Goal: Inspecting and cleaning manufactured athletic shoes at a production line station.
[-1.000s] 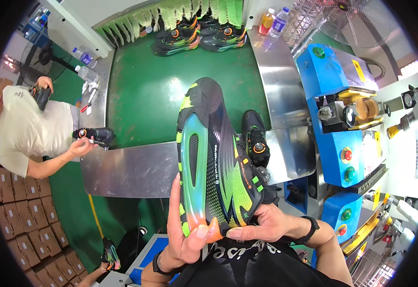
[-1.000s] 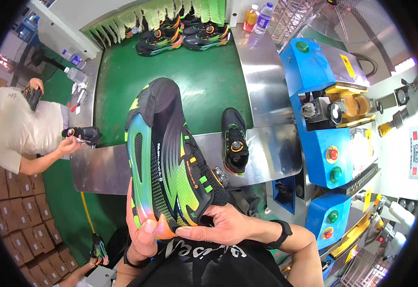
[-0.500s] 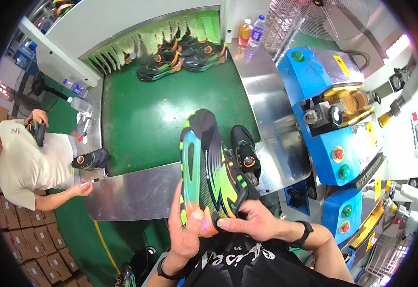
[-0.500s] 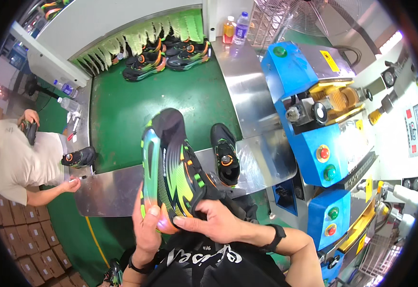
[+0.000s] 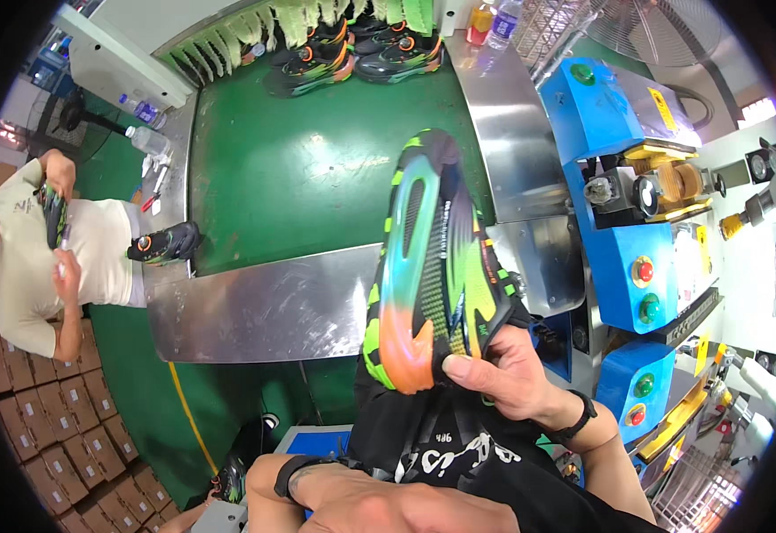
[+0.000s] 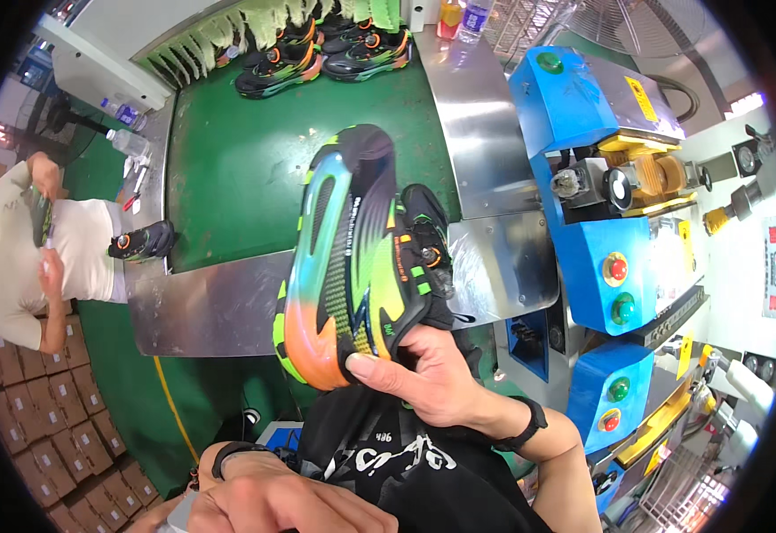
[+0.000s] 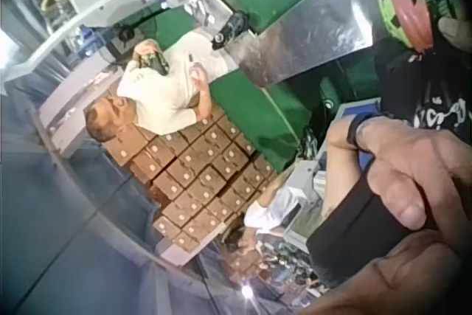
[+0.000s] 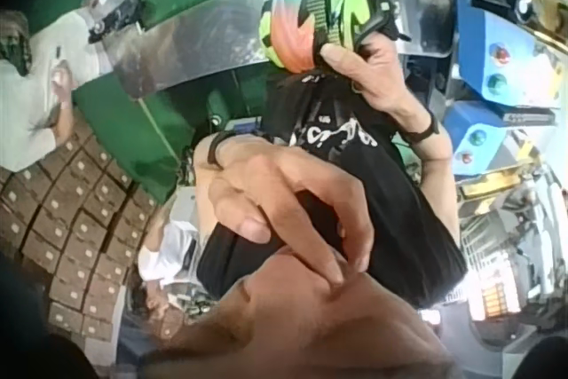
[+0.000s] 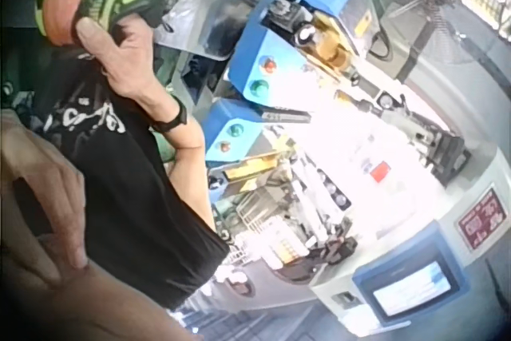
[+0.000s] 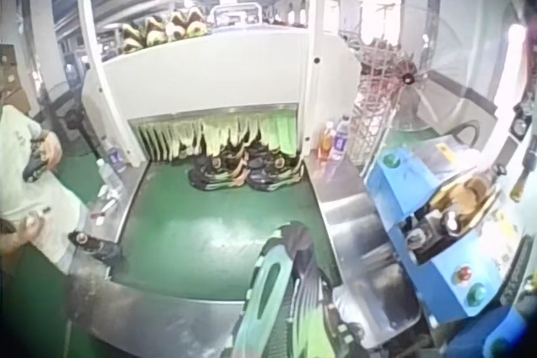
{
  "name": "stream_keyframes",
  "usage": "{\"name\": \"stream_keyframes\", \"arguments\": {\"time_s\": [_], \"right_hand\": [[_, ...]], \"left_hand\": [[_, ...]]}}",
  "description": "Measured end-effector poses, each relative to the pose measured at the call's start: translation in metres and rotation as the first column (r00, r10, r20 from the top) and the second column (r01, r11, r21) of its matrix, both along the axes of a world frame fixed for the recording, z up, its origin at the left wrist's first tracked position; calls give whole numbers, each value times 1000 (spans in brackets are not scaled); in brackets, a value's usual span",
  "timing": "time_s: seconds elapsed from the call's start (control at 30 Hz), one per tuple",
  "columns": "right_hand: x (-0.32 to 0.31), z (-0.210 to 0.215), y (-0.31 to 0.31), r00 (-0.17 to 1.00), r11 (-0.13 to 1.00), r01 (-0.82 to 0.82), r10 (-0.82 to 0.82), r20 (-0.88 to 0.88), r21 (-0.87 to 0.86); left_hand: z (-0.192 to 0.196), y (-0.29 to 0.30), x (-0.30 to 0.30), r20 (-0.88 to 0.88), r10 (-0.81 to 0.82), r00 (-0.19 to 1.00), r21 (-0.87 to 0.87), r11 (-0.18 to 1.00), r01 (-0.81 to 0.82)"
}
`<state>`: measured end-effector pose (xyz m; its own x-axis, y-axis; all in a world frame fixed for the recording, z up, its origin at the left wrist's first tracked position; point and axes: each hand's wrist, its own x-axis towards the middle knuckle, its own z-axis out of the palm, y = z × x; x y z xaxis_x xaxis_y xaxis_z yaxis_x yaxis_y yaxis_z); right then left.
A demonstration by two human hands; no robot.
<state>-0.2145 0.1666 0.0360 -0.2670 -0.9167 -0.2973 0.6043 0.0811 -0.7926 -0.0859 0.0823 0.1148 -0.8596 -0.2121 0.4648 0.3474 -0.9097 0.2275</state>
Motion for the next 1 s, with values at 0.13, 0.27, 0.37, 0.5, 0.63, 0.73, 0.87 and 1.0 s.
{"name": "stream_keyframes", "arguments": {"time_s": [0.13,0.27,0.37,0.5,0.63,0.73,0.87,1.0], "right_hand": [[7,-1,1,998,1000,-22,23,-64,10],[9,4,-2,994,999,-3,7,-108,36],[6,3,-2,992,997,-27,35,-118,72],[8,0,-2,993,998,25,-18,-114,59],[18,1,-4,987,1000,13,-15,-158,-12],[22,1,-5,928,996,-21,-11,-373,-82],[25,1,-12,876,994,8,-58,-479,-105],[19,8,-22,833,980,-26,-87,-547,-195]], "left_hand": [[-16,-3,-2,-130,61,990,-38,997,-66],[-21,-10,-3,-235,151,960,-47,985,-167],[-17,-24,7,-108,-1,994,-50,999,-4],[-55,-59,18,201,790,579,-659,546,-517],[-70,-66,29,161,969,187,-972,189,-139],[-83,-50,32,583,732,353,-787,616,22],[-88,-49,23,629,649,428,-683,725,-96],[-112,-42,33,424,815,394,-823,529,-209]]}}
